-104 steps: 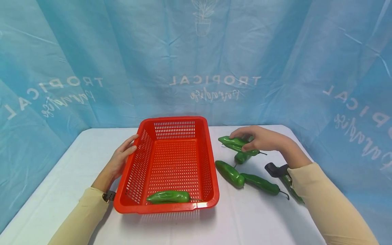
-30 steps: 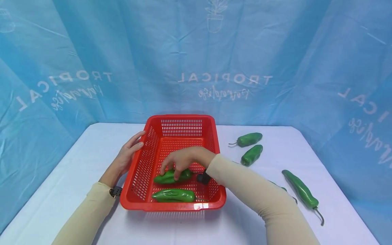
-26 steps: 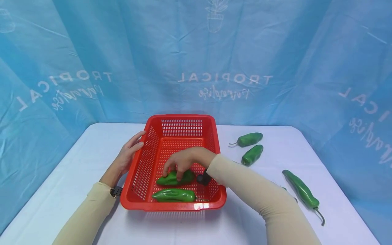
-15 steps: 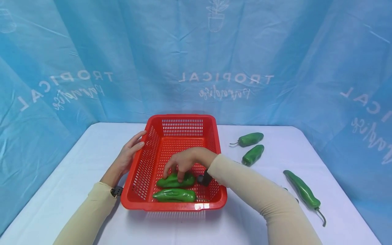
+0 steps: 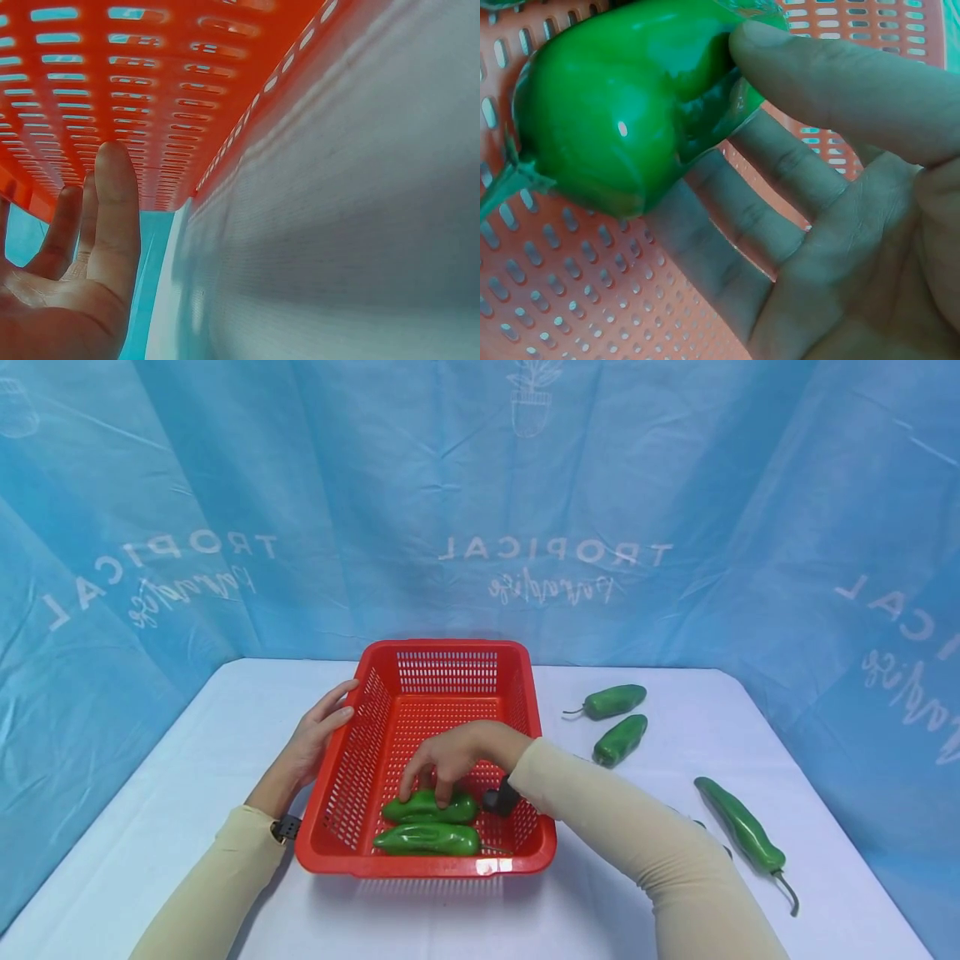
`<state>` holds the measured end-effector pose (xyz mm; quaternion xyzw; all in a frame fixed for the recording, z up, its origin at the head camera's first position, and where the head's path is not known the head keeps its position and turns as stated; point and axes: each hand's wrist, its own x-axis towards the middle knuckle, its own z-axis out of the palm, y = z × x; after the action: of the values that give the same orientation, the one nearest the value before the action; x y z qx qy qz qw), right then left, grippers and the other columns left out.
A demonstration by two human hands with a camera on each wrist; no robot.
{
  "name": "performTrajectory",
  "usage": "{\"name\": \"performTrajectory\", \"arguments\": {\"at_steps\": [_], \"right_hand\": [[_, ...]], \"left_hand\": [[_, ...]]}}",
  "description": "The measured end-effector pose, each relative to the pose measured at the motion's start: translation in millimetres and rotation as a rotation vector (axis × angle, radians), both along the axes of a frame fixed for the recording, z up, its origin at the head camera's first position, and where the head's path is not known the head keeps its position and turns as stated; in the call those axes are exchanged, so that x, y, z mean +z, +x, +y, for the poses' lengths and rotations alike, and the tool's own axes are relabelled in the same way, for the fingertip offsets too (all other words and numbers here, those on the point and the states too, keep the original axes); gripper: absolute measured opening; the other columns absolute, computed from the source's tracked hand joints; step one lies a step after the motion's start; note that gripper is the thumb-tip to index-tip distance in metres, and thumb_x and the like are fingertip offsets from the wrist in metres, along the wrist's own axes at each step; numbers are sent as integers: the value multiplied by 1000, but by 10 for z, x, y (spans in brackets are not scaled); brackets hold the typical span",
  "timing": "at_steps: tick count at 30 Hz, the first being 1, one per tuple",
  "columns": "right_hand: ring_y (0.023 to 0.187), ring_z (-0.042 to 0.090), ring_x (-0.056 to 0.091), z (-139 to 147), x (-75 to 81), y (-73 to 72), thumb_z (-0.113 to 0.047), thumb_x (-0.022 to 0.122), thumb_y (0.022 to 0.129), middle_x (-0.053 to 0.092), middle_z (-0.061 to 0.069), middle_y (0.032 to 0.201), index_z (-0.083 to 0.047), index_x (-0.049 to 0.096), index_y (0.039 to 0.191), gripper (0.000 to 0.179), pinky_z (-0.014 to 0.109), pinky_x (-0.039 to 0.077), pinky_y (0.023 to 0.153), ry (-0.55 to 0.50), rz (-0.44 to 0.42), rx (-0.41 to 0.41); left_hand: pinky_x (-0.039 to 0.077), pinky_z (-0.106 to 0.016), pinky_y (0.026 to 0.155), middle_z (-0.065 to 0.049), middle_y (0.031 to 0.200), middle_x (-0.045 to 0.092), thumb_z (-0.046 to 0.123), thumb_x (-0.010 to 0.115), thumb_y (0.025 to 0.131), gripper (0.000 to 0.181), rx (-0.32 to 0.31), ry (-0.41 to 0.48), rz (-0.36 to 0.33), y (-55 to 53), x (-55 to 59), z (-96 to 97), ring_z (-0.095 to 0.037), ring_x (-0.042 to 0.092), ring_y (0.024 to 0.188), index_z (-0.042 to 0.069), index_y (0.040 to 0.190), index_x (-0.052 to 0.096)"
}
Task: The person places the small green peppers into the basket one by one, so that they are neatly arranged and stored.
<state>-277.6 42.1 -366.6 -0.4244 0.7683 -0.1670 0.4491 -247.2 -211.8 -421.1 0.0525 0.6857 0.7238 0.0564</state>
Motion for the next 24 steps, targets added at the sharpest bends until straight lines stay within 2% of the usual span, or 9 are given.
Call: {"name": "performTrajectory", "arguments": {"at_steps": [5, 8, 12, 16, 20, 24], "right_hand": [[106, 10, 62, 20, 20, 1, -4, 75, 83, 66, -12, 114, -34, 69, 120, 48, 26, 59, 87, -6, -6, -7], [107, 9, 62, 20, 72, 3, -4, 73, 85, 67, -11, 116, -31, 68, 123, 47, 24, 57, 90, -21, 19, 17], [116, 19, 62, 77, 218, 8, -2, 67, 88, 66, 1, 127, -23, 65, 131, 47, 27, 56, 93, -80, 38, 18], [121, 32, 61, 248, 391, -7, -2, 65, 89, 64, 10, 133, -20, 63, 133, 48, 30, 58, 91, -154, 58, -36], [118, 31, 62, 449, 553, -9, -5, 68, 87, 64, 7, 132, -22, 63, 132, 48, 30, 59, 88, -202, 128, -80], [113, 23, 63, 646, 683, 22, -4, 66, 88, 63, 4, 132, -21, 62, 133, 48, 30, 59, 88, -231, 171, -102]], "left_hand": [[61, -31, 85, -12, 156, 36, 27, 56, 99, 62, 0, -6, -2, 5, 10, 12, -9, 65, 109, 28, 156, 30], [61, -30, 84, -12, 156, 36, 27, 56, 100, 62, 4, -1, -9, 5, 12, 7, -8, 66, 108, 28, 156, 30], [61, -29, 84, -13, 155, 36, 27, 55, 100, 60, 3, 10, -16, -1, 16, 2, -7, 66, 106, 27, 155, 30], [61, -29, 84, -11, 154, 36, 26, 54, 101, 59, -7, 26, -20, -5, 17, -3, -8, 66, 107, 27, 155, 31], [61, -29, 83, -9, 152, 38, 25, 54, 101, 58, -1, 36, -25, 5, 16, -10, -8, 66, 106, 28, 155, 31], [61, -28, 84, -11, 152, 37, 27, 54, 101, 59, -5, 22, -23, 14, 22, -1, -7, 66, 106, 28, 155, 30]]}}
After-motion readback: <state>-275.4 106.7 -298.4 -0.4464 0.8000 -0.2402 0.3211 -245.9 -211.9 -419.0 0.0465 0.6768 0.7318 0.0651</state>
